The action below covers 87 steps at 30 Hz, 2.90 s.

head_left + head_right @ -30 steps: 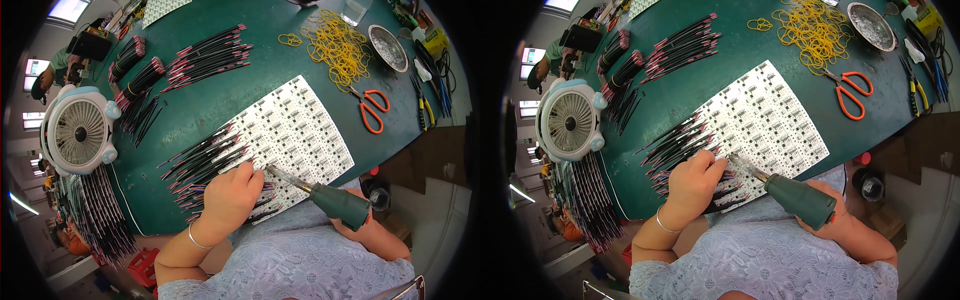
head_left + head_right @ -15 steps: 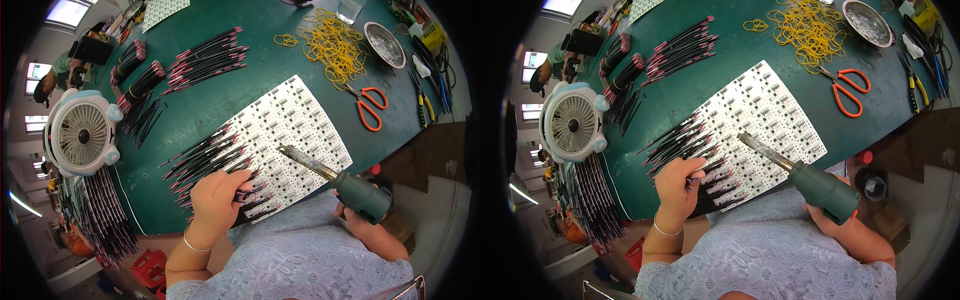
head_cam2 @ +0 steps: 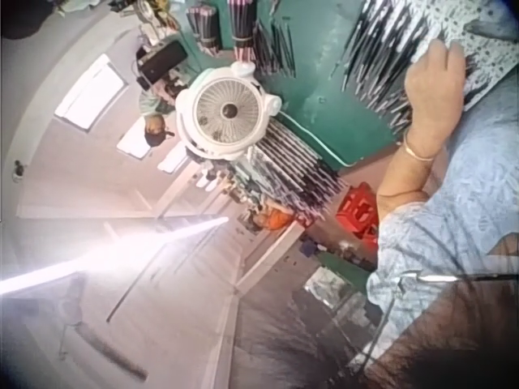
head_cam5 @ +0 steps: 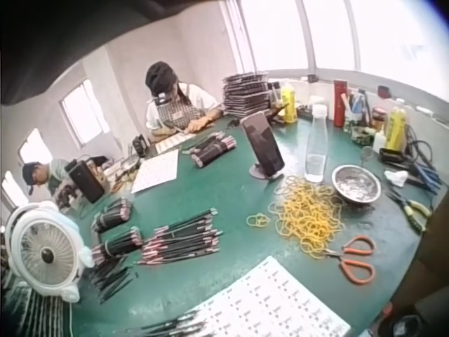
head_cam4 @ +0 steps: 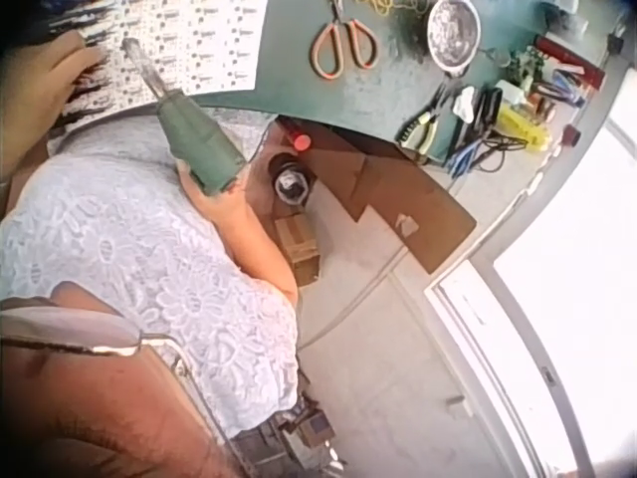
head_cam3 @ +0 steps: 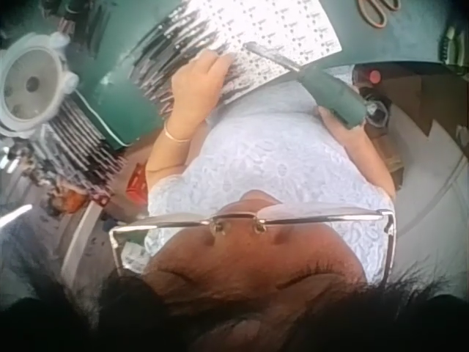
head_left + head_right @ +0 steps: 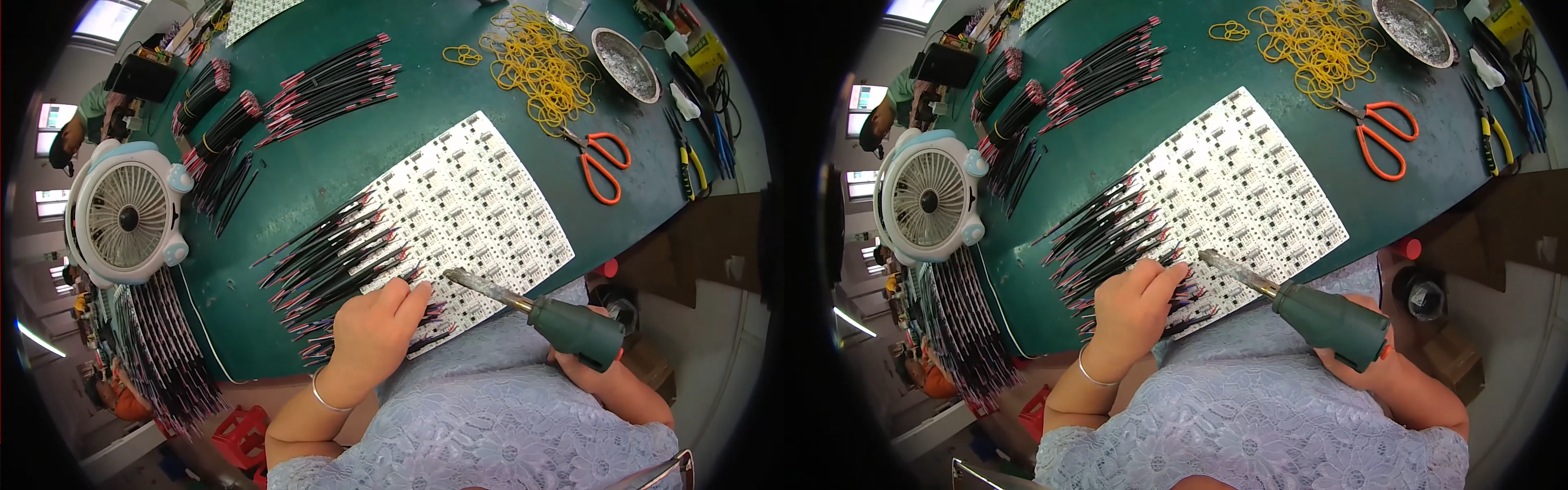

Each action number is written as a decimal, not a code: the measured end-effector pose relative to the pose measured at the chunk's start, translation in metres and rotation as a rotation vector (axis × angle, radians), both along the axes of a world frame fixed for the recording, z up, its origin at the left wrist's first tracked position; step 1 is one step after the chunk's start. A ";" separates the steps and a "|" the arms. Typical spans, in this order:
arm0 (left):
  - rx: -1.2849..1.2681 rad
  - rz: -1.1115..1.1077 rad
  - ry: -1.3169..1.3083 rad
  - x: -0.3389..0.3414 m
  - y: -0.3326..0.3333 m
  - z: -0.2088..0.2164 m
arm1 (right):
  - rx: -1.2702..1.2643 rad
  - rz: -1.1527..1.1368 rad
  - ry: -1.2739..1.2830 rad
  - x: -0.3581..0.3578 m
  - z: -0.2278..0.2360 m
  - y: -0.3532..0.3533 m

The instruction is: The person solders red and black wires to circuit board segments on a large PCB sheet using a soldering iron.

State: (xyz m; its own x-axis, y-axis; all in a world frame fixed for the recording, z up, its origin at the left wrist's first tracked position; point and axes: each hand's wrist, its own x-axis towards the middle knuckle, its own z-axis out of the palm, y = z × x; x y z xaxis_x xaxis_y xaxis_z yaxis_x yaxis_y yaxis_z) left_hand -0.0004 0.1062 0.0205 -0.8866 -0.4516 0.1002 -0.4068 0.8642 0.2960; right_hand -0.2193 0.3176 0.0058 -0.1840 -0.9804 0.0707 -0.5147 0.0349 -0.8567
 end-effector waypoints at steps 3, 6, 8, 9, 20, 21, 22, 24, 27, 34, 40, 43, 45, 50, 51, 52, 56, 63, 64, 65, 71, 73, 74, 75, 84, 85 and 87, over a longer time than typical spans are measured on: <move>-0.012 0.002 0.012 0.001 -0.001 -0.002 | -0.026 0.020 0.014 0.001 0.004 -0.006; -0.009 0.006 0.013 -0.001 -0.001 0.000 | -0.073 0.061 0.078 0.000 0.008 -0.013; 0.006 0.019 0.015 -0.002 -0.003 0.001 | -0.047 0.067 0.109 0.000 0.006 -0.011; 0.007 -0.012 0.013 -0.002 -0.006 0.001 | -0.021 0.072 0.140 0.000 0.005 -0.010; 0.043 -0.019 0.020 -0.006 -0.009 0.003 | -0.059 0.106 0.189 0.000 0.004 -0.012; 0.039 -0.019 0.006 -0.006 -0.008 0.004 | -0.069 0.128 0.226 0.000 0.004 -0.011; 0.034 -0.020 -0.008 -0.007 -0.008 0.005 | -0.069 0.127 0.225 -0.001 0.002 -0.010; 0.030 -0.022 -0.016 -0.008 -0.008 0.006 | -0.060 0.110 0.108 -0.003 -0.003 -0.006; 0.022 -0.021 -0.030 -0.008 -0.008 0.007 | -0.133 0.118 0.130 -0.006 0.010 -0.017; -0.013 -0.088 0.062 -0.002 -0.010 -0.004 | -0.040 0.034 -0.021 0.000 -0.002 -0.004; -0.079 -0.140 0.004 -0.006 -0.010 0.003 | -0.022 0.066 0.102 -0.001 0.001 -0.003; -0.137 -0.120 -0.083 -0.009 -0.004 0.009 | 0.016 0.060 0.084 -0.001 -0.004 0.002; -0.161 -0.121 -0.119 -0.013 -0.001 0.012 | -0.027 0.131 0.122 -0.002 -0.008 0.004; -0.192 -0.148 -0.188 -0.020 0.000 0.017 | -0.044 0.033 0.087 0.001 -0.012 0.008; -0.186 -0.138 -0.193 -0.020 0.000 0.018 | -0.068 -0.031 0.061 0.002 -0.015 0.008; -0.179 -0.128 -0.199 -0.019 0.000 0.018 | -0.070 -0.028 0.058 0.000 -0.012 0.007; -0.129 -0.112 -0.160 -0.014 -0.003 0.011 | -0.012 -0.122 -0.293 0.004 -0.010 0.010; 0.329 0.184 0.238 0.002 0.013 0.023 | 0.040 -0.214 -0.480 0.002 -0.010 0.018; 0.294 0.211 0.180 0.000 0.017 0.018 | 0.035 -0.178 -0.412 0.000 -0.010 0.018; 0.260 0.238 0.122 0.000 0.018 0.012 | 0.036 -0.171 -0.407 -0.004 -0.010 0.021; 0.075 0.086 0.067 0.004 0.021 0.005 | 0.055 0.074 -0.101 -0.010 -0.004 0.029; 0.056 0.062 0.044 0.003 0.021 0.005 | 0.104 -0.068 -0.333 -0.003 0.004 0.023; 0.018 0.058 0.011 0.003 0.023 0.005 | 0.106 -0.069 -0.330 -0.003 0.004 0.024; -0.019 0.054 -0.022 0.004 0.023 0.005 | 0.135 -0.081 -0.304 -0.002 0.003 0.025; -0.005 0.040 0.178 0.001 0.024 -0.008 | 0.095 0.009 -0.090 -0.004 0.001 0.026; -0.005 0.040 0.180 0.001 0.024 -0.008 | 0.059 0.019 -0.049 -0.004 0.000 0.026; 0.007 0.035 0.121 0.001 0.024 -0.005 | 0.045 0.047 -0.003 -0.004 0.007 0.018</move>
